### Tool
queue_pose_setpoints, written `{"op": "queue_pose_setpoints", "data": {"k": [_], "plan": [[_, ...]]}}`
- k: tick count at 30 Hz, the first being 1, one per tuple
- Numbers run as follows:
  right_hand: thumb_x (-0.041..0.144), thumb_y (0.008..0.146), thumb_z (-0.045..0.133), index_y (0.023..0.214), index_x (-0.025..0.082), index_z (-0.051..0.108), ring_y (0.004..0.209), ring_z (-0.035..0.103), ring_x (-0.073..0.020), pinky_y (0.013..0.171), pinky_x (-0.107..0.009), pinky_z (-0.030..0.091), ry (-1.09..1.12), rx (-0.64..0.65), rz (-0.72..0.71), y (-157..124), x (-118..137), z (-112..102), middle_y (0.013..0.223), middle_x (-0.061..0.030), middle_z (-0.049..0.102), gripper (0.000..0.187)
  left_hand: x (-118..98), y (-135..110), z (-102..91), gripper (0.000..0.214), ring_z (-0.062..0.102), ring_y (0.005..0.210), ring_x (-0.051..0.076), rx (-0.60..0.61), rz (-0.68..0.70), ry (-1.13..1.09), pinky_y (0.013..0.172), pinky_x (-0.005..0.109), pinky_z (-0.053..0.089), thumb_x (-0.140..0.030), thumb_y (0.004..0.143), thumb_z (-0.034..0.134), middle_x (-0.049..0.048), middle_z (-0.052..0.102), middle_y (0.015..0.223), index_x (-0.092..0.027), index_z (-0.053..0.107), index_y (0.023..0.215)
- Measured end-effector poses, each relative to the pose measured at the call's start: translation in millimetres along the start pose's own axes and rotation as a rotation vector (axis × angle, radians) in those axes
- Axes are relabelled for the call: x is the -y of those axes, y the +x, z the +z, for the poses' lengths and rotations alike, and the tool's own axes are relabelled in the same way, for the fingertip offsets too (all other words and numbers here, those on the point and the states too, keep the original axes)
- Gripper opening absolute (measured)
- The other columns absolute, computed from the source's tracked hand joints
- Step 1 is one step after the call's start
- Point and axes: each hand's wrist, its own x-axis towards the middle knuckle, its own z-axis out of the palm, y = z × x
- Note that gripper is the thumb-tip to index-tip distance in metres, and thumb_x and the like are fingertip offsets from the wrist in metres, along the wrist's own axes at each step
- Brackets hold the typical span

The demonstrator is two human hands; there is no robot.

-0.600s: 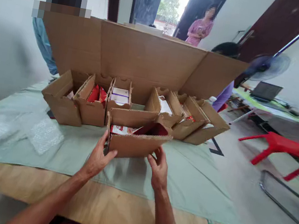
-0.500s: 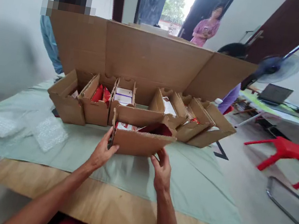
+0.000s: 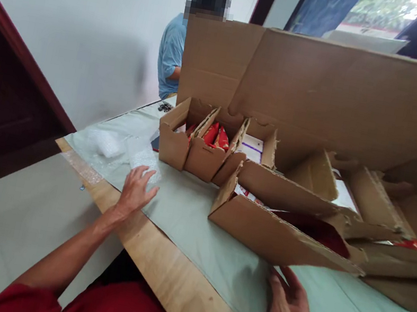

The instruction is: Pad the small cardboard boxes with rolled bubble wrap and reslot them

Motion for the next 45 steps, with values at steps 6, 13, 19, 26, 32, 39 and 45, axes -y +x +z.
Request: {"op": "queue_pose_setpoints", "data": {"k": [6, 13, 19, 26, 32, 39, 45], "plan": [[0.05, 0.068, 0.078, 0.127, 0.015, 0.066, 0.1, 0.069, -0.027, 0.096, -0.045, 0.054, -0.03, -0.055, 0.001, 0, 5, 5, 0.108, -0.0109, 0.074, 0.07, 37, 9, -19.3, 0.013, 0.062, 0.101, 0.032, 0.021, -0.071, 0.188, 0.093, 0.046, 0.047, -0.018, 0.086, 0.057, 0.0115, 0.071, 0.098, -0.02, 0.07, 0.084], [0.051, 0.072, 0.077, 0.126, 0.018, 0.069, 0.084, 0.068, -0.0199, 0.08, -0.034, 0.056, -0.016, -0.11, 0.022, -29, 17, -2, 0.108, -0.009, 0.075, 0.064, 33, 8, -14.8, 0.005, 0.062, 0.101, 0.03, 0.01, -0.082, 0.196, 0.089, 0.041, 0.045, -0.022, 0.083, 0.066, 0.0105, 0.071, 0.099, -0.02, 0.069, 0.086], [0.056, 0.077, 0.072, 0.111, 0.016, 0.075, 0.098, 0.072, -0.027, 0.088, -0.038, 0.056, -0.079, 0.157, -0.009, -79, 19, 8, 0.107, -0.012, 0.077, 0.052, 15, 13, -23.3, 0.014, 0.063, 0.089, 0.027, -0.002, -0.054, 0.097, 0.081, 0.038, 0.046, -0.012, 0.08, 0.06, 0.0078, 0.066, 0.08, -0.02, 0.063, 0.069], [0.056, 0.084, 0.067, 0.107, 0.022, 0.075, 0.097, 0.073, -0.0265, 0.088, -0.038, 0.056, -0.033, 0.732, -0.074, -106, 57, 68, 0.108, -0.0108, 0.077, 0.042, -54, -50, -15.0, 0.013, 0.062, 0.074, 0.015, 0.064, 0.119, -0.203, 0.067, 0.025, 0.05, -0.02, 0.089, 0.053, 0.0013, 0.065, 0.08, -0.021, 0.06, 0.078], [0.05, 0.085, 0.067, 0.096, 0.02, 0.073, 0.084, 0.069, -0.0213, 0.074, -0.031, 0.056, 0.067, 0.782, -0.122, -103, 48, 97, 0.095, -0.0062, 0.076, 0.033, -99, -117, 19.8, 0.011, 0.067, 0.084, 0.018, 0.341, 0.221, -0.524, 0.076, 0.029, 0.055, -0.015, 0.085, 0.059, 0.0038, 0.068, 0.086, -0.022, 0.059, 0.077], [0.033, 0.092, 0.06, 0.093, 0.022, 0.077, 0.083, 0.072, -0.0203, 0.076, -0.031, 0.057, -0.029, 0.689, -0.348, -85, 49, 47, 0.089, -0.005, 0.077, 0.021, -59, -85, 4.6, 0.03, 0.064, 0.115, 0.026, 0.18, 0.101, -0.35, 0.097, 0.041, 0.054, -0.022, 0.085, 0.059, 0.0102, 0.067, 0.121, -0.022, 0.063, 0.115], [0.018, 0.094, 0.055, 0.101, 0.028, 0.078, 0.095, 0.074, -0.0195, 0.086, -0.034, 0.058, -0.168, 0.743, -0.699, -60, 80, 3, 0.101, -0.0034, 0.079, 0.026, -50, -35, 8.2, 0.056, 0.064, 0.121, 0.026, 0.394, 0.083, -0.422, 0.101, 0.041, 0.052, -0.022, 0.081, 0.06, 0.0138, 0.069, 0.125, -0.016, 0.055, 0.136]]}}
